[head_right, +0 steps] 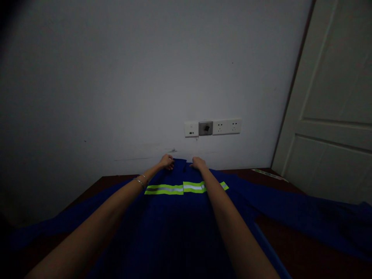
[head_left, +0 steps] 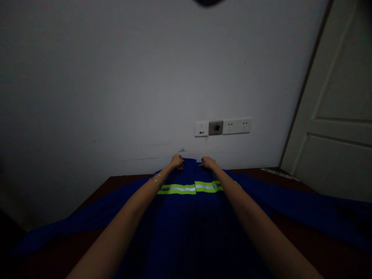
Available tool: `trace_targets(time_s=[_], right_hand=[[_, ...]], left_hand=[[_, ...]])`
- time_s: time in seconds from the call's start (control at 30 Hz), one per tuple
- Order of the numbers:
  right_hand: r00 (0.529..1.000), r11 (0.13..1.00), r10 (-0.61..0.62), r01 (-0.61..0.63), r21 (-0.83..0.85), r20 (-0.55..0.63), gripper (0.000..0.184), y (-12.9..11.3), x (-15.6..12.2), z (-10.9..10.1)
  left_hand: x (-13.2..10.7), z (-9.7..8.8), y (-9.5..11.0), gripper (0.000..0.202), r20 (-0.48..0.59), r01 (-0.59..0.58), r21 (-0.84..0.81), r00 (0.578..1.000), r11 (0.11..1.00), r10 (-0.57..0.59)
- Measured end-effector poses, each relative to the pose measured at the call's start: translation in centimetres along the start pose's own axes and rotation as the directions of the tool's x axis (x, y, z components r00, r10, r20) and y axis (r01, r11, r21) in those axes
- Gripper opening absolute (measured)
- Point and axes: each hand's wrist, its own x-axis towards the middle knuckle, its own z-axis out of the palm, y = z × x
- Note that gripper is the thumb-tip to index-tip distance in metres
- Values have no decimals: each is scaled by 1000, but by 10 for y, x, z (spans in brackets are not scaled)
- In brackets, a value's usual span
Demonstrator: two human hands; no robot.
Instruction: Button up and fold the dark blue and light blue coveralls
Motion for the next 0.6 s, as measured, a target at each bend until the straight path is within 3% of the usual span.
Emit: trace_targets(time_s=[0.2,0.37,0.6], right_hand=[[1000,999,6,-8,54,26,27,5,4,3],[1000,988,15,-12,153,-17,35,4,4,11],[996,889,26,14,458,-81,18,2,0,5]], left_hand=[[-2,-7,3,25,-32,-84,24,996,996,85],[-13,-1,1,22,44,-218,-14,975,976,218],[-31,13,-7,26,137,-277,-7,952,961,275]])
